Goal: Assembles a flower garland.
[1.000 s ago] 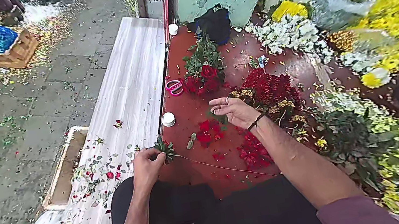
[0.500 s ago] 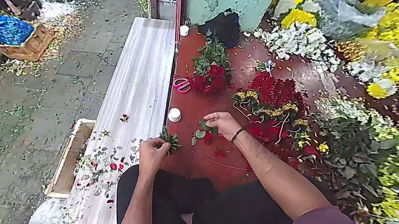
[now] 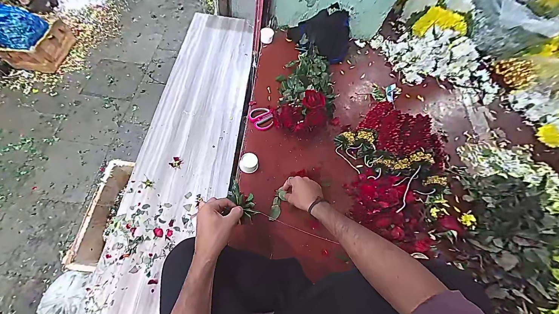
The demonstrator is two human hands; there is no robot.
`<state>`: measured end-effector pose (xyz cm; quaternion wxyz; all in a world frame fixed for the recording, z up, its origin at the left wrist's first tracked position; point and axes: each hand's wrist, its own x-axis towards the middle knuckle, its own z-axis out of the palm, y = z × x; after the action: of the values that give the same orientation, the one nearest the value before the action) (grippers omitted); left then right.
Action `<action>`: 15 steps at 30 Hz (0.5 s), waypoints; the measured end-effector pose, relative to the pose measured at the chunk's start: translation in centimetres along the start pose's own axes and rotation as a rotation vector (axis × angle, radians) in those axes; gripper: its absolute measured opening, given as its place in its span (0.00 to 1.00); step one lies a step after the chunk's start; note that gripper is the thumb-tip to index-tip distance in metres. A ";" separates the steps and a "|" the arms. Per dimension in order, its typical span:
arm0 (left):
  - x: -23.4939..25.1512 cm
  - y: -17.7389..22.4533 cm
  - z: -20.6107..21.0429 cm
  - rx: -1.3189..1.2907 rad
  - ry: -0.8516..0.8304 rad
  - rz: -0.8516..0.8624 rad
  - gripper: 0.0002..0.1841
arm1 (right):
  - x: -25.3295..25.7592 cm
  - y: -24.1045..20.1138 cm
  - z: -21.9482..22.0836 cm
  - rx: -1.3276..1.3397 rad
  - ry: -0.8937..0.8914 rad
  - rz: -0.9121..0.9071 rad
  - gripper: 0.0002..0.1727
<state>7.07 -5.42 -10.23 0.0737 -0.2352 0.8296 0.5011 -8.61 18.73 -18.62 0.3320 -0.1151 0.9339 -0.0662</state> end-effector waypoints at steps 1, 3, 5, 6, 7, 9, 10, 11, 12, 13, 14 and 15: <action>0.0 -0.2 0.0 0.001 0.000 0.003 0.09 | 0.1 -0.2 0.5 -0.042 0.010 0.005 0.15; 0.0 -0.3 -0.1 0.010 0.000 0.005 0.10 | 0.4 0.2 1.4 0.001 0.069 -0.007 0.11; -0.2 -0.2 -0.2 0.017 0.002 0.000 0.10 | 0.7 1.0 1.1 0.192 0.138 -0.042 0.09; -0.2 -0.2 -0.1 0.022 0.005 0.000 0.10 | 0.7 1.4 0.5 0.292 0.171 -0.058 0.09; -0.2 -0.1 -0.1 0.022 0.007 0.002 0.10 | 0.5 1.6 -0.2 0.385 0.184 -0.068 0.09; -0.2 0.1 -0.2 0.017 0.001 0.006 0.09 | 0.3 2.1 -1.3 0.504 0.180 -0.072 0.10; -0.2 0.2 -0.2 0.012 0.002 0.005 0.09 | 0.2 2.2 -1.5 0.494 0.165 -0.060 0.10; -0.3 0.2 -0.2 0.011 0.002 0.001 0.09 | 0.0 2.3 -1.5 0.434 0.133 -0.039 0.11; -0.4 0.2 -0.1 0.013 0.003 0.000 0.09 | -0.2 2.3 -1.0 0.345 0.094 -0.016 0.12; -0.4 0.3 -0.1 0.014 0.006 0.002 0.10 | -0.2 2.0 -0.4 0.262 0.066 0.004 0.14; -0.3 0.3 -0.1 0.017 0.010 0.004 0.10 | -0.3 1.5 0.4 0.183 0.054 0.027 0.16; -0.3 0.3 0.0 0.019 0.011 0.001 0.10 | -0.5 1.0 1.2 0.112 0.054 0.055 0.18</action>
<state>7.24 -5.24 -9.86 0.0710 -0.2369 0.8347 0.4921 -7.64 19.76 -19.38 0.3141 -0.0690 0.9402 -0.1123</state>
